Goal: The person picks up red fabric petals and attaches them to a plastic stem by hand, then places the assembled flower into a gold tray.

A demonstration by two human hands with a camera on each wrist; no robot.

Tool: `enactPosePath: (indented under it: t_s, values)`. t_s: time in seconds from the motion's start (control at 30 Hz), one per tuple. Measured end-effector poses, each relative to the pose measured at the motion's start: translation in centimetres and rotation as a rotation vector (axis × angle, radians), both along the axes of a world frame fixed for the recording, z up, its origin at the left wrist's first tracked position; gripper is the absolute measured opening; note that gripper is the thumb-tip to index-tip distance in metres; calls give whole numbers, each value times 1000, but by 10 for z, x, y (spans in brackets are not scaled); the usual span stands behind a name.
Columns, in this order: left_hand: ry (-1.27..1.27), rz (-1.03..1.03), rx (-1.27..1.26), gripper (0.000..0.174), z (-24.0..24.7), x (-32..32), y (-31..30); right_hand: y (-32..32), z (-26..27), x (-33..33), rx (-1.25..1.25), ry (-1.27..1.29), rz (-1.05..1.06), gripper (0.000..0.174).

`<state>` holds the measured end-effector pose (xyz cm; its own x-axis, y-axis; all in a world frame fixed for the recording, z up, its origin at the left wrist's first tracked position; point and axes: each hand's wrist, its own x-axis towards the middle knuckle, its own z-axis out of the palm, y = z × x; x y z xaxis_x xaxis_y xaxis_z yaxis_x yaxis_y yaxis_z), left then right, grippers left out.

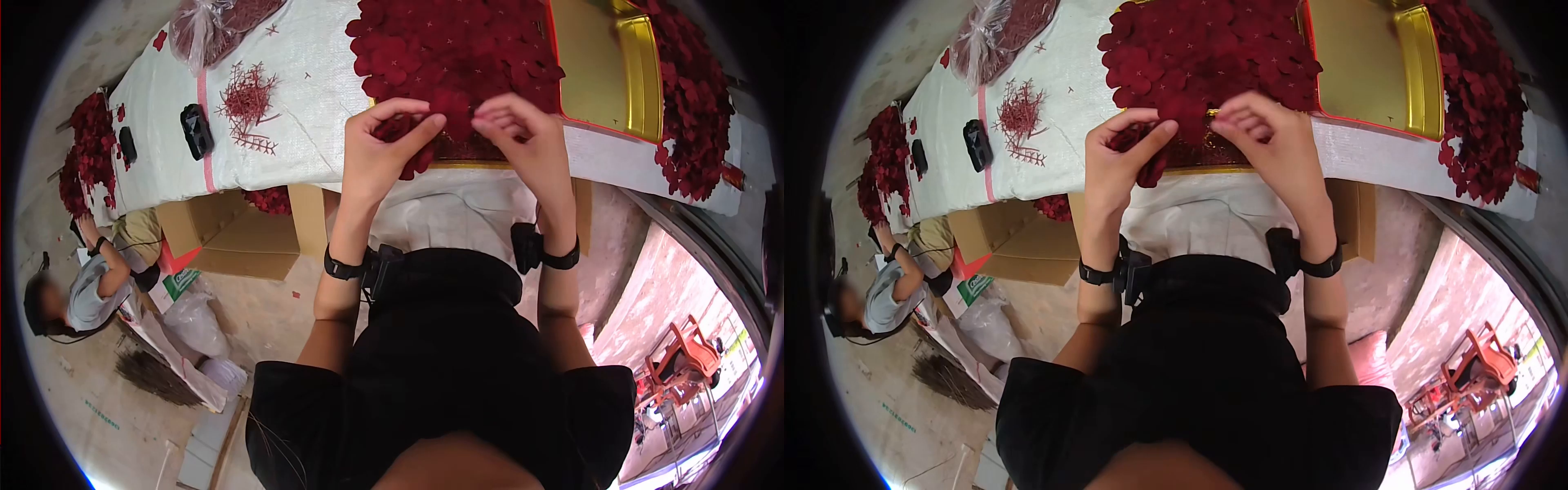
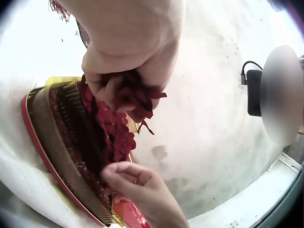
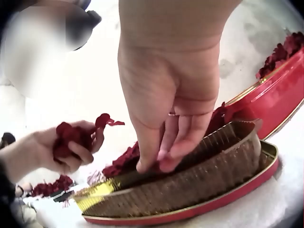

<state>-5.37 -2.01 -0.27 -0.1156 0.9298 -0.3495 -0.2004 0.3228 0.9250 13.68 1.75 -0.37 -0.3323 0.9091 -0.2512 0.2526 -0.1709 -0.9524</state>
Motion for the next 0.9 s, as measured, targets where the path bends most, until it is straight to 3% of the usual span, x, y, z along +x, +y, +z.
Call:
enactPosePath:
  t_s: [0.07,0.37,0.47,0.57,0.67,0.77,0.9]
  values:
    - [46,74,16,11,-3,-2,0,-2,-11,9,194,-448,246,16]
    - [-31,135,-47,12,-3,-4,0,-8,-30,2,361,-546,312,16]
    - [-137,174,-109,15,-3,-4,0,-4,-23,4,236,-449,317,11]
    - [-260,193,-150,16,-5,-1,1,-5,-9,2,154,-248,166,7]
    - [-286,111,-142,15,-7,0,-1,-6,11,5,-38,-111,57,7]
    - [-246,93,-87,14,-2,5,0,-7,22,6,-98,244,-21,11]
    - [-175,51,-41,13,15,14,1,-11,41,-2,-66,380,-102,19]
